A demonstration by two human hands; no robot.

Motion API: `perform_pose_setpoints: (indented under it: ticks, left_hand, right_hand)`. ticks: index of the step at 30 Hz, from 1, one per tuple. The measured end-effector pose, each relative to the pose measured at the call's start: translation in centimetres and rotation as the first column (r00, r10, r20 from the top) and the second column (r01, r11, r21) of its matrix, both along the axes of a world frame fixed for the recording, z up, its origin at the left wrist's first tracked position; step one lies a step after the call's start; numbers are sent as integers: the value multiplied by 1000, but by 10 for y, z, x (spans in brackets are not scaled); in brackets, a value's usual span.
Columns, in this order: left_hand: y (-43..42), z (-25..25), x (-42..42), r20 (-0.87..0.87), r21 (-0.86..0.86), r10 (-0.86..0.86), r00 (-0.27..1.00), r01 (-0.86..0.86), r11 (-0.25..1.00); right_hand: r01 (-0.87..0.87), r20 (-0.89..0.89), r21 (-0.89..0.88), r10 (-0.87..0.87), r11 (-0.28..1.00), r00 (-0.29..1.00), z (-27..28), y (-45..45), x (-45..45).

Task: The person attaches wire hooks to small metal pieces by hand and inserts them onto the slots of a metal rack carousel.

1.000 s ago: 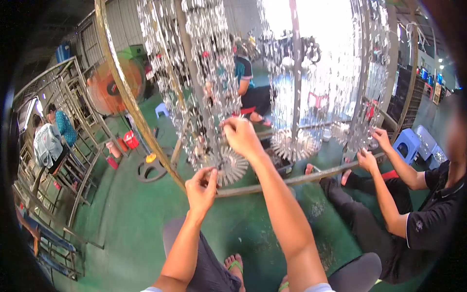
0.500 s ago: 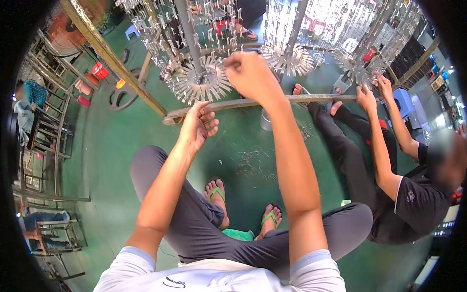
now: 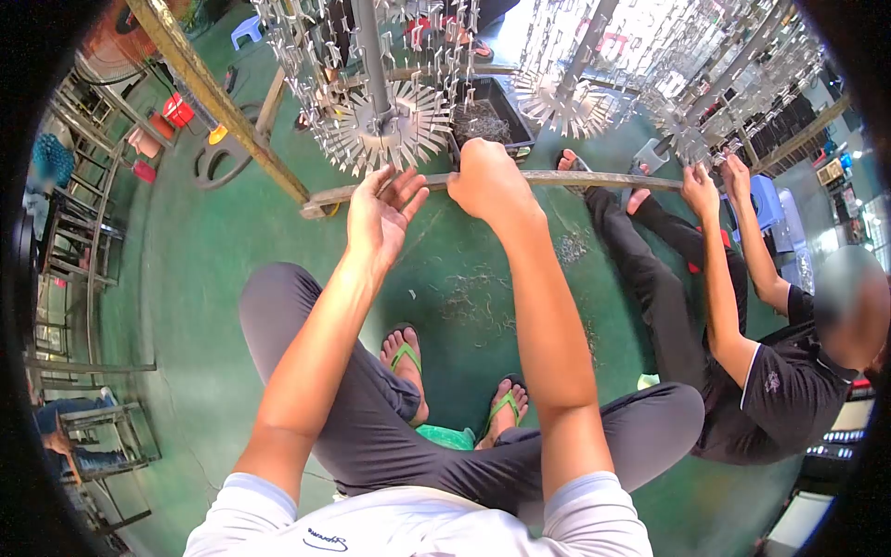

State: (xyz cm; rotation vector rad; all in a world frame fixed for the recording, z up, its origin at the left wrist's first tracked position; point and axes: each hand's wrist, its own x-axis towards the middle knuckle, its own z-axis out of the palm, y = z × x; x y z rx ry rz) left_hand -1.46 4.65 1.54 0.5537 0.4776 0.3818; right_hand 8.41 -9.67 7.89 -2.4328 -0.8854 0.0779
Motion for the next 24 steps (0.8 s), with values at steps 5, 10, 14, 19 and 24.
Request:
perform_pose_setpoints:
  ticks: [5, 10, 14, 19, 24]
  left_hand:
    - [7, -5, 8, 14, -72, 53, 998, -52, 996]
    - [13, -14, 16, 33, -5, 64, 997, -63, 998]
    - [15, -15, 16, 28, -47, 95, 995, -94, 994]
    - [14, -14, 15, -32, 0, 170, 985, -170, 986]
    - [16, 0, 9, -142, 97, 183, 973, -170, 981]
  right_hand:
    - [-20, -75, 115, 29, 993, 997, 17, 20, -9]
    - [-61, -71, 271, 83, 961, 994, 1, 44, 9]
    - [-171, -67, 256, 194, 951, 979, 10, 44, 9]
    - [-195, -45, 244, 211, 950, 976, 3, 46, 13]
    - [-140, -41, 258, 156, 956, 987, -1, 51, 4]
